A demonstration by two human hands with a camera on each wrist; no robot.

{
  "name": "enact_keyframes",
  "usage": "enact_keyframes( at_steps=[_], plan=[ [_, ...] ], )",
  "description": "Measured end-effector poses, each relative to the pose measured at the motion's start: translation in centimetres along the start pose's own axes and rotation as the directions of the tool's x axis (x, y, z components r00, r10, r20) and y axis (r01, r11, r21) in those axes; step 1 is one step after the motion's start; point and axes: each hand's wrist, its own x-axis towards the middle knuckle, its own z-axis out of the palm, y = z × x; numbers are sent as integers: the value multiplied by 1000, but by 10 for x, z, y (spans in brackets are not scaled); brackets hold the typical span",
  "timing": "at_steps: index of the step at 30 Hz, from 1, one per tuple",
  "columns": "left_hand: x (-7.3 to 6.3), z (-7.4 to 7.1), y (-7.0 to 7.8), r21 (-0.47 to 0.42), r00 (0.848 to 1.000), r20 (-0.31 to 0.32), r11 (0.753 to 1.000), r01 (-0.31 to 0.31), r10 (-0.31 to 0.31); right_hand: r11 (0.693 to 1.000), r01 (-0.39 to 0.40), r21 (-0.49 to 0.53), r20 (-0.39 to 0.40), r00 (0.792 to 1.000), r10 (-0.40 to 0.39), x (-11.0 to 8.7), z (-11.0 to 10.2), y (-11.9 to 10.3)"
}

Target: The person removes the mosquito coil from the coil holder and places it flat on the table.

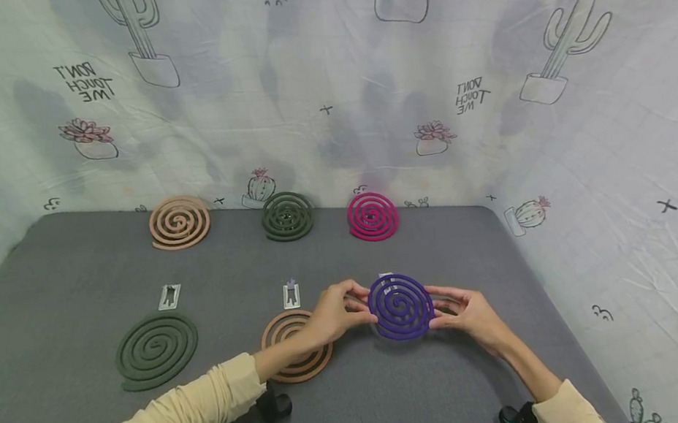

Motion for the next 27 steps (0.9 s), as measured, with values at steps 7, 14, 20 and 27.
enact_keyframes(
  at_steps=[7, 14, 20, 27],
  plan=[
    [-2, 2, -2, 53, 1000, 0, 999, -11, 11, 998, 13, -67, -14, 1000, -14, -1, 1, 0],
    [-2, 5, -2, 128, 1000, 12, 992, -14, 12, 991, -15, -131, -32, 999, 11, -3, 1, 0],
    [-3, 8, -2, 155, 1000, 11, 988, -21, 20, 991, -19, -134, -6, 1000, 19, -5, 0, 2],
    [-3, 10, -4, 150, 1000, 14, 989, -11, 9, 992, 1, -128, 27, 1000, 2, -8, -2, 2]
  ],
)
